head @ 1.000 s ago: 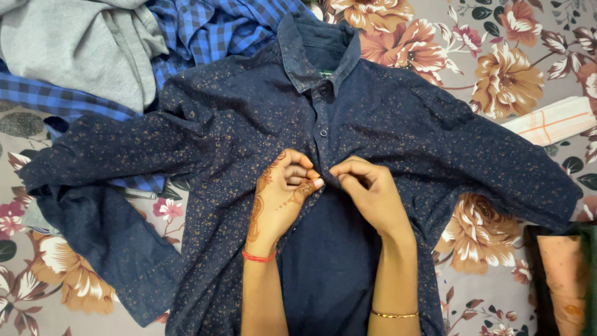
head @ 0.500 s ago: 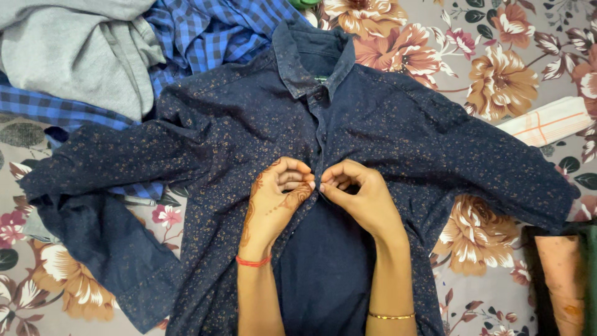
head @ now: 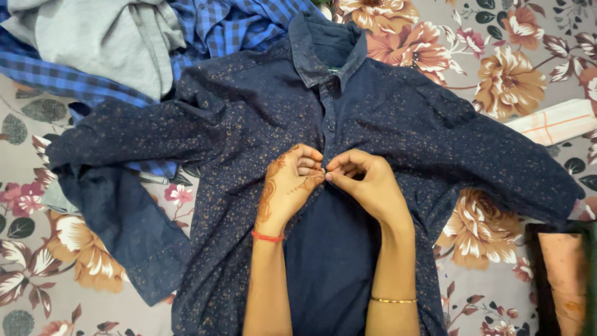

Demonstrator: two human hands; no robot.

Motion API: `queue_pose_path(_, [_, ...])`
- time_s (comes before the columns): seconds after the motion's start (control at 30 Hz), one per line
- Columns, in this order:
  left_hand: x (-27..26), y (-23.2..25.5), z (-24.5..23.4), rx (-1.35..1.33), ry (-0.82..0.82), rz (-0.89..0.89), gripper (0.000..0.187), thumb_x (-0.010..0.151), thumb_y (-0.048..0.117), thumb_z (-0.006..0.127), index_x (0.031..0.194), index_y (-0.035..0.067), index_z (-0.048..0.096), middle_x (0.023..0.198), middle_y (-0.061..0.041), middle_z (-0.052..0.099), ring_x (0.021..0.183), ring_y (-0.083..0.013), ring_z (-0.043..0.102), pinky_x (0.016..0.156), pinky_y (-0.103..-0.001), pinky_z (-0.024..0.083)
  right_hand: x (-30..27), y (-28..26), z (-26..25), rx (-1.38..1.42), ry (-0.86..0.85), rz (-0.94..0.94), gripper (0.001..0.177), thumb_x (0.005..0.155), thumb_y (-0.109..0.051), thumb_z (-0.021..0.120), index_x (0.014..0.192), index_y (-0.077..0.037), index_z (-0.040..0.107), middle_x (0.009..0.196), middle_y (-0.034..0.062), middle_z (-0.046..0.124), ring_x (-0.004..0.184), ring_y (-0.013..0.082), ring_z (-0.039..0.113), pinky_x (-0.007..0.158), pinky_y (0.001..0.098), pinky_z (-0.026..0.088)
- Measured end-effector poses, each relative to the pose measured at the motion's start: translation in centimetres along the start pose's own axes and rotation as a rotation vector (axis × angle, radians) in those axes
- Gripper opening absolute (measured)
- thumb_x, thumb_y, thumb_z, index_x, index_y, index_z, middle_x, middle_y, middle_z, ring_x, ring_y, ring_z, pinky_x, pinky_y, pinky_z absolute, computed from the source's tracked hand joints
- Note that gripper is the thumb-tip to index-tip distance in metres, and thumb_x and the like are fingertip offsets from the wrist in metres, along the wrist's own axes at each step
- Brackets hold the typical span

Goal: The person folds a light-colored striped shirt and then begins buttoning a dark-patterned long-sleeve shirt on a bed.

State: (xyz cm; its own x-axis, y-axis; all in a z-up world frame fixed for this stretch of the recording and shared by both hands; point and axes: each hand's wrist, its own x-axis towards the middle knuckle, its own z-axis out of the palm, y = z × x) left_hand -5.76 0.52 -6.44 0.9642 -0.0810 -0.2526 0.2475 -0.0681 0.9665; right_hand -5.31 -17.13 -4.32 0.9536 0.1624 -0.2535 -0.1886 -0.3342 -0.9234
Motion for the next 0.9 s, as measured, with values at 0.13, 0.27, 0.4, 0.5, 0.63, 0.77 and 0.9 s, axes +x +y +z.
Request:
queue_pose_path(0.13, [-0.1, -0.7, 0.0, -0.038, -0.025, 0.042, 0.036, 0.078, -0.006, 0.072, 0.113, 0.001, 0.063, 0.093, -0.006, 0.07, 0.082, -0.0113, 0.07, 0.074, -0.025, 0.061, -0.2, 0.1, -0.3, -0.026, -0.005, 0.016, 0.012, 0.084, -0.005, 0.078, 0.096, -0.004, 0.076, 0.084, -0.0016, 0.074, 0.073, 0.0049, 0.062, 0.069, 0.0222, 0.052])
queue_pose_path(0.27, [0.1, -0.6, 0.2, 0.01, -0.013, 0.046, 0.041, 0.076, -0.007, 0.073, 0.114, 0.003, 0.061, 0.091, -0.006, 0.068, 0.079, -0.0114, 0.07, 0.072, -0.025, 0.06, 0.0, -0.1, -0.4, 0.0, -0.015, 0.001, 0.015, 0.081, -0.004, 0.079, 0.095, -0.003, 0.075, 0.081, -0.0004, 0.072, 0.074, 0.0065, 0.064, 0.07, 0.0238, 0.054])
queue_pose_path(0.4, [-0.1, -0.3, 0.4, 0.093, 0.0, 0.043, 0.041, 0.075, -0.004, 0.074, 0.113, 0.004, 0.06, 0.09, -0.005, 0.069, 0.077, -0.0113, 0.07, 0.071, -0.025, 0.06, -0.1, -0.2, -0.4, -0.022, -0.023, -0.045, 0.016, 0.08, -0.004, 0.079, 0.094, -0.003, 0.073, 0.081, -0.0003, 0.072, 0.075, 0.0077, 0.066, 0.072, 0.0249, 0.055])
queue_pose_path(0.5, [-0.1, -0.5, 0.4, 0.192, 0.028, 0.102, 0.037, 0.078, 0.0, 0.075, 0.113, 0.003, 0.062, 0.089, -0.006, 0.07, 0.076, -0.0139, 0.07, 0.07, -0.028, 0.059, -0.1, -0.2, -0.4, 0.012, -0.045, -0.055, 0.015, 0.081, -0.004, 0.078, 0.095, -0.004, 0.072, 0.082, -0.0004, 0.072, 0.077, 0.0077, 0.066, 0.073, 0.025, 0.055])
queue_pose_path(0.63, [0.0, -0.9, 0.7, 0.253, 0.051, 0.113, 0.035, 0.08, 0.005, 0.078, 0.11, 0.004, 0.06, 0.088, -0.006, 0.071, 0.078, -0.0155, 0.072, 0.07, -0.03, 0.059, -0.2, 0.1, -0.4, 0.008, -0.049, -0.066, 0.013, 0.084, -0.004, 0.077, 0.096, -0.003, 0.073, 0.084, -0.0006, 0.072, 0.078, 0.0077, 0.065, 0.075, 0.0247, 0.053])
queue_pose_path(0.77, [-0.1, -0.9, 1.0, 0.274, 0.082, 0.158, 0.037, 0.078, 0.006, 0.078, 0.108, 0.004, 0.057, 0.086, -0.007, 0.069, 0.076, -0.0171, 0.071, 0.07, -0.031, 0.059, 0.1, 0.3, -0.2, 0.02, -0.058, -0.069, 0.014, 0.083, -0.004, 0.078, 0.095, -0.003, 0.072, 0.083, -0.0008, 0.071, 0.077, 0.0072, 0.065, 0.073, 0.0246, 0.054])
queue_pose_path(0.9, [0.1, -0.9, 1.0, 0.314, 0.091, 0.143, 0.034, 0.08, 0.006, 0.077, 0.106, 0.004, 0.055, 0.084, -0.008, 0.067, 0.074, -0.0192, 0.069, 0.069, -0.033, 0.057, 0.2, 0.7, -0.3, 0.017, -0.066, -0.069, 0.014, 0.083, -0.004, 0.078, 0.096, -0.004, 0.073, 0.083, -0.0014, 0.071, 0.077, 0.0064, 0.065, 0.074, 0.024, 0.054])
